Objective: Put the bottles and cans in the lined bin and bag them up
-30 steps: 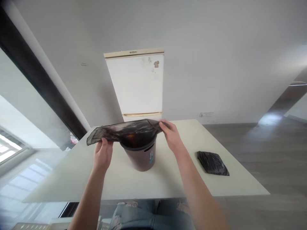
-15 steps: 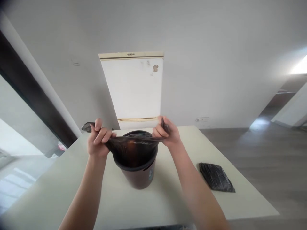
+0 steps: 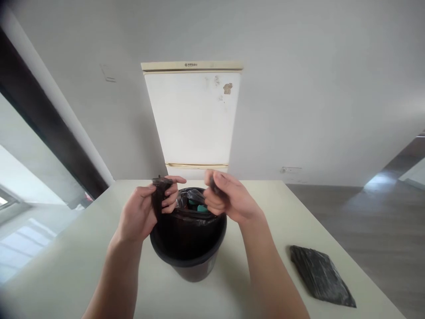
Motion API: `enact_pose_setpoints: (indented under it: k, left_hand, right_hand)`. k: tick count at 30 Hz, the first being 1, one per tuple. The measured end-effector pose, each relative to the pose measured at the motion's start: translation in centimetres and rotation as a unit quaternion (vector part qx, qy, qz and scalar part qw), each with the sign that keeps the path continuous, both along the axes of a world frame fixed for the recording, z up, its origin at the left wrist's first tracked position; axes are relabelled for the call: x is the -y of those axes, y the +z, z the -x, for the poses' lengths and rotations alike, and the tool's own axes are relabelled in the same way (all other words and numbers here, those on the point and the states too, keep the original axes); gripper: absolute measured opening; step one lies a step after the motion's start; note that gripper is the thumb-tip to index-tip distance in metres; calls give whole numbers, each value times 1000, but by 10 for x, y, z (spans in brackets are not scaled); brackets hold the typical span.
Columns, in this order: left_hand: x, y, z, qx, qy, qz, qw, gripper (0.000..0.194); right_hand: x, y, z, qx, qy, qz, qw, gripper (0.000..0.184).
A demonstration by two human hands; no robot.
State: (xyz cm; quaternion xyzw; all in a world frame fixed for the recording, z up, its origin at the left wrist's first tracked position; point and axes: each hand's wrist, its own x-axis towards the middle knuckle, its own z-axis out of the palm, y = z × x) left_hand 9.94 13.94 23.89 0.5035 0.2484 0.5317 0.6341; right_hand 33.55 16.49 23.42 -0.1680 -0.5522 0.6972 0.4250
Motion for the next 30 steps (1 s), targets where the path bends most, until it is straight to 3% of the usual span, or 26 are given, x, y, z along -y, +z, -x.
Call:
enact_pose_setpoints:
  k: [4,6,9,12,16,22,26,30]
  left_hand:
    - [-2,-6,-5,-129,76,-45,988,37]
    - [0,-6,-7,-189,88,-76,975,40]
    - [2,-5,-10,-210,86,-81,970,37]
    - [0,-6,-11,-198,99,-81,972,17]
    - [-3,-11,-12,-165,141,-109,970,5]
    - [2,-11,-14,-200,88,-143,965,16]
    - [10,-8,-19,-233,170,-155,945,19]
    - [15,-5,-24,-254,257,-150,920,18]
  right_hand:
    - [9,11,3,27,-51,-17,998,20]
    - [12,9,3,73,-89,-39,993,20]
    - [12,4,6,133,-170,-71,974,23]
    - [12,0,13,122,-202,-90,968,18]
    - [12,-2,20,88,-215,-74,970,32]
    - [19,-1,29,97,-166,-70,979,35]
    - [21,1,31,118,-171,-100,973,37]
    - [24,4,23,181,-116,-90,972,30]
